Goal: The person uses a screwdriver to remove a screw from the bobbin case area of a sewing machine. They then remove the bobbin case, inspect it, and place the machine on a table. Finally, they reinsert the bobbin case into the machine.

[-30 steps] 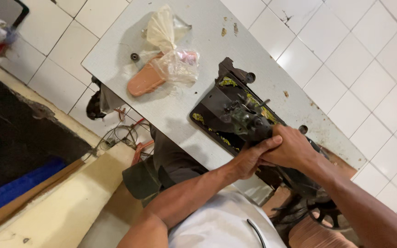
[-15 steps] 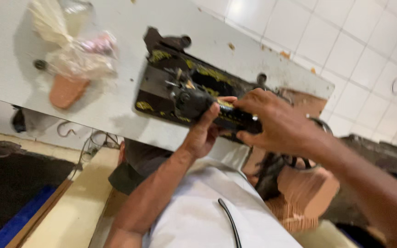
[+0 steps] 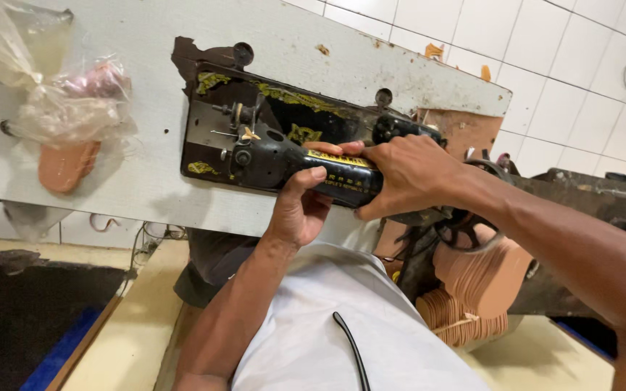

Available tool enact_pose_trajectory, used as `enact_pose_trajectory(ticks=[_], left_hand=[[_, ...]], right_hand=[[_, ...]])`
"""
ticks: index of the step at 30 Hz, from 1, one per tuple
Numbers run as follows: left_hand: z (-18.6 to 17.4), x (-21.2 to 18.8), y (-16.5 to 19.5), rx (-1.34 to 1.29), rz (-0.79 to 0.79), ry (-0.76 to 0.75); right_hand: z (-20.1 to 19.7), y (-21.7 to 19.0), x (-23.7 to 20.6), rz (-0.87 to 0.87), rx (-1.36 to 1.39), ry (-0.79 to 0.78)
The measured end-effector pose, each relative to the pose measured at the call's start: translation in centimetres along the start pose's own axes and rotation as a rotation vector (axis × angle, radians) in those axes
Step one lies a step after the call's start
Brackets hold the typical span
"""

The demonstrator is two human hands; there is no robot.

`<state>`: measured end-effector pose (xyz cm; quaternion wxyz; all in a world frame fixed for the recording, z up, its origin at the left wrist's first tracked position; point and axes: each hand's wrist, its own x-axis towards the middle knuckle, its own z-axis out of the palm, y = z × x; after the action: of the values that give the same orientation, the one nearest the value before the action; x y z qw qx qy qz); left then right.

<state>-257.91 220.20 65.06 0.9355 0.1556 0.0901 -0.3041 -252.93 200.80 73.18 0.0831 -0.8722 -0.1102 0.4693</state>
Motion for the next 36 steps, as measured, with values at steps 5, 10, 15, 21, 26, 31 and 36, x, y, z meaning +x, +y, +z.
enact_pose_trajectory(ticks=[5, 10, 15, 21, 26, 31, 36], left_hand=[[-0.4, 0.3, -0.2, -0.016, -0.015, -0.011], [-0.9, 0.2, 0.0, 0.012, -0.018, 0.007], [0.0, 0.3, 0.5, 0.056, -0.003, -0.033], [-0.6, -0.6, 0.2, 0.146, 0.023, -0.05], [-2.5, -1.0, -0.6, 0.2, -0.014, -0.059], [-3.4, -1.2, -1.0, 0.185, -0.032, -0.037], [-3.4, -1.3, -1.1, 0.163, -0.042, -0.002]], right_hand=[[0.1, -0.3, 0.0, -0.005, 0.005, 0.058], [1.5, 0.6, 0.5, 0.001, -0.007, 0.045], [0.8, -0.8, -1.2, -0.054, -0.022, 0.168], [-5.9, 7.7, -1.1, -0.044, 0.194, 0.309], [-2.1, 16.1, 9.3, -0.12, 0.078, 0.204], [1.4, 19.2, 14.9, -0.286, -0.072, 0.1], [1.3, 19.3, 15.3, -0.354, -0.198, 0.149]])
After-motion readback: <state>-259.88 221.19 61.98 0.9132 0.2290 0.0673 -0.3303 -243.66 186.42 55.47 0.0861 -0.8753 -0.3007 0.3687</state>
